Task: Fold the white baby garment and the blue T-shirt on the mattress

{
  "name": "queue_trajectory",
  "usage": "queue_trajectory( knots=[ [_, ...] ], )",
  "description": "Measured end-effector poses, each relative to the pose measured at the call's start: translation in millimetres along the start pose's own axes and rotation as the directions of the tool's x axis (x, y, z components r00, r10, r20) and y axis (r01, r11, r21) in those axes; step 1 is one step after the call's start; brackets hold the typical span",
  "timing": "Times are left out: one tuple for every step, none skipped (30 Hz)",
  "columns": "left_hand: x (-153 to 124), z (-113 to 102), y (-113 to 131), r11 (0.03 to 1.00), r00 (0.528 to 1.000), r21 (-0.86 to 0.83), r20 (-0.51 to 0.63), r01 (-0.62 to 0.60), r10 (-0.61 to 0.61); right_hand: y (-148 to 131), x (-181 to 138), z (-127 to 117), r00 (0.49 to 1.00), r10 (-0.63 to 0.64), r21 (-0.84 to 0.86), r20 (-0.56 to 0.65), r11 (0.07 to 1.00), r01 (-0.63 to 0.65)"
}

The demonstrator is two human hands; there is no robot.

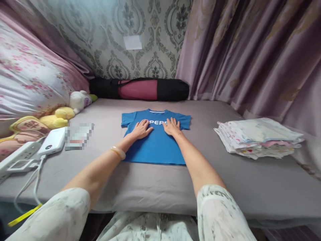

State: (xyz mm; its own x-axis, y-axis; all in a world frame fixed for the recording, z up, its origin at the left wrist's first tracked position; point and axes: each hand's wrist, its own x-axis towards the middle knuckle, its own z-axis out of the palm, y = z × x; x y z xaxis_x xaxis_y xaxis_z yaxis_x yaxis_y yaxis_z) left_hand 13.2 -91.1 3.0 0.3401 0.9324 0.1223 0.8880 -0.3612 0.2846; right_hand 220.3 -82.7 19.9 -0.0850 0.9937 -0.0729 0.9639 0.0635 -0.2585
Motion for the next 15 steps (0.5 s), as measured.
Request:
queue_trajectory(
  knots=[
    [-4, 1, -2, 1.0, 1.0, 0.008, 0.003, -0.006, 0.006, 4, -2, 3, 1.0, -0.018, -0.019, -0.003, 1.0, 0.018],
    [-9, 1, -5, 1.0, 1.0, 0.017, 0.009, -0.018, 0.018, 7, -4, 5, 0.999, -0.051, -0.036, -0.007, 0.998, 0.05],
    [-14, -1, -9, 0.999, 0.999, 0.026, 0.017, -0.03, 0.029, 11, -8, 7, 0.996, -0.091, -0.047, -0.011, 0.995, 0.091],
    [-20, -3, -13, 0.999, 0.999, 0.034, 0.027, -0.039, 0.038, 15, -13, 8, 0.991, -0.133, -0.054, -0.013, 0.99, 0.132],
    [-26, -5, -18, 0.998, 0.998, 0.043, 0.037, -0.048, 0.047, 18, -18, 8, 0.985, -0.172, -0.058, -0.01, 0.984, 0.171],
    [-33, -7, -23, 0.997, 0.997, 0.051, 0.045, -0.061, 0.059, 21, -25, 8, 0.978, -0.208, -0.061, -0.004, 0.976, 0.207],
    [-40, -9, -28, 0.995, 0.996, 0.059, 0.054, -0.077, 0.074, 23, -32, 8, 0.97, -0.243, -0.065, 0.004, 0.968, 0.242],
    [-47, -11, -33, 0.993, 0.994, 0.066, 0.065, -0.095, 0.091, 26, -40, 8, 0.962, -0.274, -0.07, 0.013, 0.959, 0.274],
    [-55, -13, -37, 0.991, 0.991, 0.073, 0.077, -0.113, 0.107, 28, -48, 8, 0.953, -0.302, -0.077, 0.022, 0.95, 0.303],
    [-62, -16, -40, 0.988, 0.988, 0.081, 0.089, -0.132, 0.124, 30, -57, 8, 0.945, -0.327, -0.084, 0.033, 0.941, 0.328],
    [-70, -18, -43, 0.985, 0.985, 0.09, 0.1, -0.149, 0.139, 32, -66, 7, 0.936, -0.348, -0.088, 0.043, 0.932, 0.351],
    [-77, -21, -45, 0.982, 0.982, 0.097, 0.111, -0.164, 0.153, 34, -75, 6, 0.929, -0.365, -0.089, 0.055, 0.925, 0.369],
    [-83, -24, -47, 0.979, 0.978, 0.102, 0.123, -0.178, 0.165, 36, -84, 5, 0.923, -0.379, -0.085, 0.071, 0.919, 0.384],
    [-89, -27, -48, 0.976, 0.975, 0.104, 0.135, -0.19, 0.176, 38, -92, 4, 0.916, -0.39, -0.076, 0.09, 0.915, 0.397],
    [-95, -30, -49, 0.974, 0.972, 0.105, 0.145, -0.199, 0.183, 39, -100, 2, 0.91, -0.399, -0.064, 0.109, 0.911, 0.407]
  ],
)
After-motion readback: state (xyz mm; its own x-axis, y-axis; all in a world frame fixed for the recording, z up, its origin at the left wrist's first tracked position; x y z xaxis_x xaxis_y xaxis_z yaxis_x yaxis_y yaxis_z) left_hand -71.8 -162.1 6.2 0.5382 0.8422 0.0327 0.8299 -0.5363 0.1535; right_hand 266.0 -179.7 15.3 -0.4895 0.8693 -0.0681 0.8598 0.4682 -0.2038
